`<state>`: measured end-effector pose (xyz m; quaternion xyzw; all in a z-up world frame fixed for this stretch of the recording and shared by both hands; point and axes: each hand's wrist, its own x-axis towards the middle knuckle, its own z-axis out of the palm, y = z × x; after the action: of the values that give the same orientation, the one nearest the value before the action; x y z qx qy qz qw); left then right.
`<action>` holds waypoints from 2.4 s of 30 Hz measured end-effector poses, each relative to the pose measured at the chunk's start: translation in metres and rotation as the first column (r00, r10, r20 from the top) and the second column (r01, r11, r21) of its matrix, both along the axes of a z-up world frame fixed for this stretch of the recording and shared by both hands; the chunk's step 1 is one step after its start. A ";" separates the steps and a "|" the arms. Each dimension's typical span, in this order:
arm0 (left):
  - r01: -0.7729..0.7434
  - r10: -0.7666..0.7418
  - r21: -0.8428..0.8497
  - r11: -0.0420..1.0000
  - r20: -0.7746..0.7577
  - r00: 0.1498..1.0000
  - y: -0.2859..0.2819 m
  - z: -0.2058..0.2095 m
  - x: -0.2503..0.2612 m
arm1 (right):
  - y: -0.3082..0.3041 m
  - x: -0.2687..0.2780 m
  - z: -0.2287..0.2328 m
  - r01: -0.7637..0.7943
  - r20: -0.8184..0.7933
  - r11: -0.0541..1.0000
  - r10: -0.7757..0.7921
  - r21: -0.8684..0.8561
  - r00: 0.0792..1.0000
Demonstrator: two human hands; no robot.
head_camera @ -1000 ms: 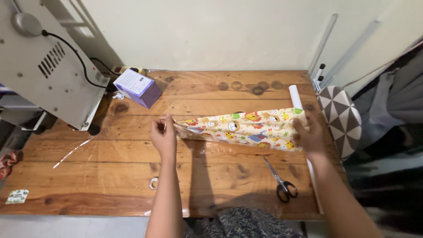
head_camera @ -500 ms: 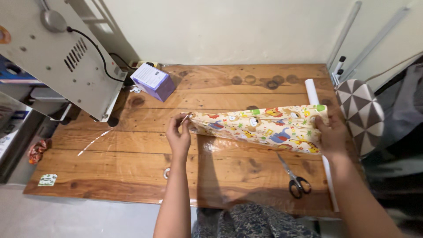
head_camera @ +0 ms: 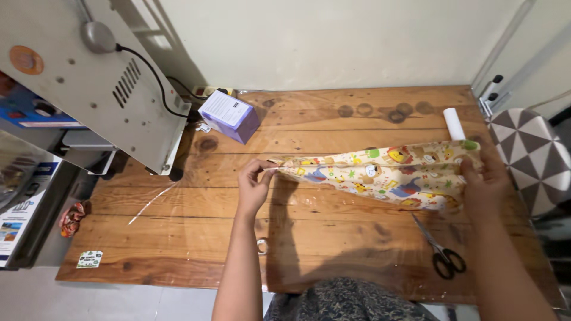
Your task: The person wraps a rectangular item in patterned wrapping paper on a wooden table. They fold the paper around the item, apply clear tape to secure the folds, and use scissors to cut tape as needed. The wrapped item remains on the table at the end.
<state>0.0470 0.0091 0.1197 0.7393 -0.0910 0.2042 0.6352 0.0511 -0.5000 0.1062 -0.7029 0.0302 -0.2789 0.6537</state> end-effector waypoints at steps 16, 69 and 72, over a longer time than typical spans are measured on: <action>-0.104 0.101 0.085 0.991 0.033 0.994 -0.020 0.024 -0.025 | 0.002 0.007 -0.038 0.207 -0.007 0.767 -0.266 -0.608 0.964; 0.014 -0.012 0.293 0.956 -0.010 1.000 -0.136 0.065 -0.050 | 0.191 -0.055 0.049 -0.397 -0.068 0.905 0.391 -0.154 0.918; -0.037 0.019 0.220 0.975 0.086 0.996 -0.137 0.057 -0.047 | 0.193 -0.054 0.043 -0.453 -0.065 0.889 0.449 -0.069 0.891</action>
<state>-0.0003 -0.1281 0.1771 0.7975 -0.1294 0.2326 0.5415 -0.0026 -0.3074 0.1490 -0.7232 -0.1297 -0.1041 0.6703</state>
